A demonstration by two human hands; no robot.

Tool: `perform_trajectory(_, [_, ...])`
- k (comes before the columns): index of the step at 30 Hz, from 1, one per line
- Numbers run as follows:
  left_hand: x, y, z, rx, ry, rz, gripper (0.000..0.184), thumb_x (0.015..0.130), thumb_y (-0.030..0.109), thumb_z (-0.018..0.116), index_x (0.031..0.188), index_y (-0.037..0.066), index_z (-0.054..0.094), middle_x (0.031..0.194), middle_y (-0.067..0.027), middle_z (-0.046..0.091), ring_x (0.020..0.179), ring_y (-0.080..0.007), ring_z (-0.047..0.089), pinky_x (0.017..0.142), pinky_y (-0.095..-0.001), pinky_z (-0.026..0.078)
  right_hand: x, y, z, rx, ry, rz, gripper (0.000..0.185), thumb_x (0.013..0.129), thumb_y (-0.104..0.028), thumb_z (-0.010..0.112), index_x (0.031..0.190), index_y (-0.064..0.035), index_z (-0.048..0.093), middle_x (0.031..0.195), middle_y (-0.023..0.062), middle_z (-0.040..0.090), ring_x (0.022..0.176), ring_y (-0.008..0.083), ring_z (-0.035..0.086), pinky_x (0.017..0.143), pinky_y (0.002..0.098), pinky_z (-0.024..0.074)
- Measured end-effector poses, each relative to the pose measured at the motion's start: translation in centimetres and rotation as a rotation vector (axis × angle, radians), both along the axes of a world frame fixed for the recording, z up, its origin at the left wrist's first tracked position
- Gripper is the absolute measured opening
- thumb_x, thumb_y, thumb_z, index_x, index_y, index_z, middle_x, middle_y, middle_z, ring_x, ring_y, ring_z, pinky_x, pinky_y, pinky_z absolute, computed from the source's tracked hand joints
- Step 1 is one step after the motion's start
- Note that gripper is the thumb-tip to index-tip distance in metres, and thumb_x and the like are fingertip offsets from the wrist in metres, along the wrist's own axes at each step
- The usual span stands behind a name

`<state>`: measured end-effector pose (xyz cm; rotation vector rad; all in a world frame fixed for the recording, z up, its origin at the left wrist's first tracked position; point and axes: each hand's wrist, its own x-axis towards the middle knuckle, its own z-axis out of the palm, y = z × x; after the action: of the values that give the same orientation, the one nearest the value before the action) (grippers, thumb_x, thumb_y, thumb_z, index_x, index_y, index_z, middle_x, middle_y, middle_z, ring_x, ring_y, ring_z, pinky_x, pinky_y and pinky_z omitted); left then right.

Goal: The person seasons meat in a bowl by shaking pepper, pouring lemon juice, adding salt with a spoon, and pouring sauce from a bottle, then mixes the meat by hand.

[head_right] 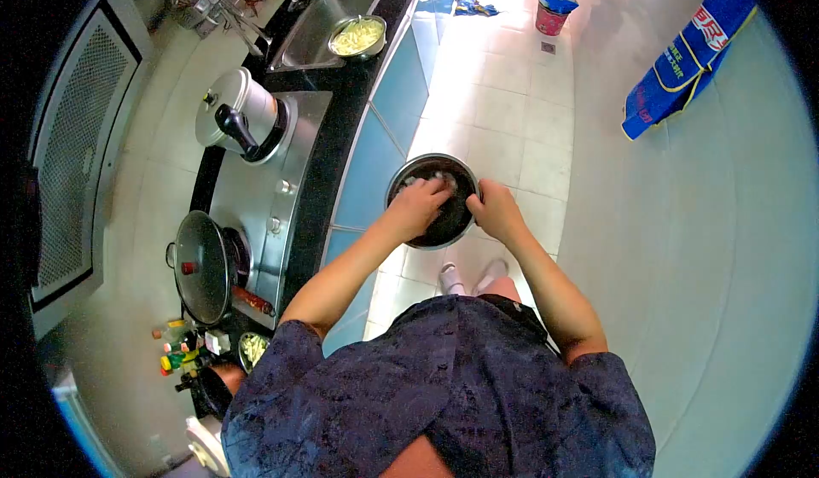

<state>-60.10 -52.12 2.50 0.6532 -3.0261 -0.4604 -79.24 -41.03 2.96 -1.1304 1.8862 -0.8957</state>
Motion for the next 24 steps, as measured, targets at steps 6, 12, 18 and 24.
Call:
perform_trajectory(6, [-3.3,-5.1,-0.1,-0.043,0.004,0.079,0.04,0.072,0.013,0.079,0.109,0.004,0.067,0.109,-0.0132,0.067,0.111,-0.0328,0.062,0.095,-0.0443,0.052,-5.4,-5.4,-0.2,0.014,-0.079,-0.059,0.023,0.088,-0.017,0.058,0.082,0.0051,0.058,0.064,0.0202,0.064,0.056,0.0286,0.067,0.058,0.0416,0.0538])
perform_trajectory(12, [-11.9,-12.9,-1.0,0.097,0.067,0.129,0.03,0.078,0.009,0.072,0.106,0.001,0.066,0.105,-0.0178,0.067,0.103,-0.0375,0.065,0.085,-0.045,0.056,-12.8,-12.4,-2.2,-0.033,-0.034,0.027,0.023,0.087,-0.017,0.058,0.083,0.0056,0.059,0.065,0.0228,0.064,0.058,0.0324,0.067,0.06,0.0438,0.0539])
perform_trajectory(18, [-20.5,-18.8,-2.5,0.085,-0.227,0.316,0.029,0.077,0.009,0.073,0.106,0.009,0.07,0.099,-0.0137,0.07,0.095,-0.0387,0.068,0.081,-0.0496,0.056,-22.2,-17.9,-2.4,-0.064,0.116,0.1,0.024,0.087,-0.019,0.06,0.085,0.0051,0.059,0.071,0.0263,0.063,0.068,0.0424,0.066,0.065,0.0505,0.051])
perform_trajectory(24, [-26.1,-22.5,-2.1,0.021,-0.11,0.187,0.025,0.076,0.007,0.074,0.099,0.001,0.066,0.092,-0.0181,0.072,0.092,-0.0383,0.071,0.077,-0.0476,0.059,-29.1,-22.9,-2.8,-0.015,0.053,0.046,0.024,0.086,-0.018,0.061,0.087,0.0052,0.059,0.077,0.028,0.064,0.072,0.0447,0.066,0.066,0.0509,0.0508])
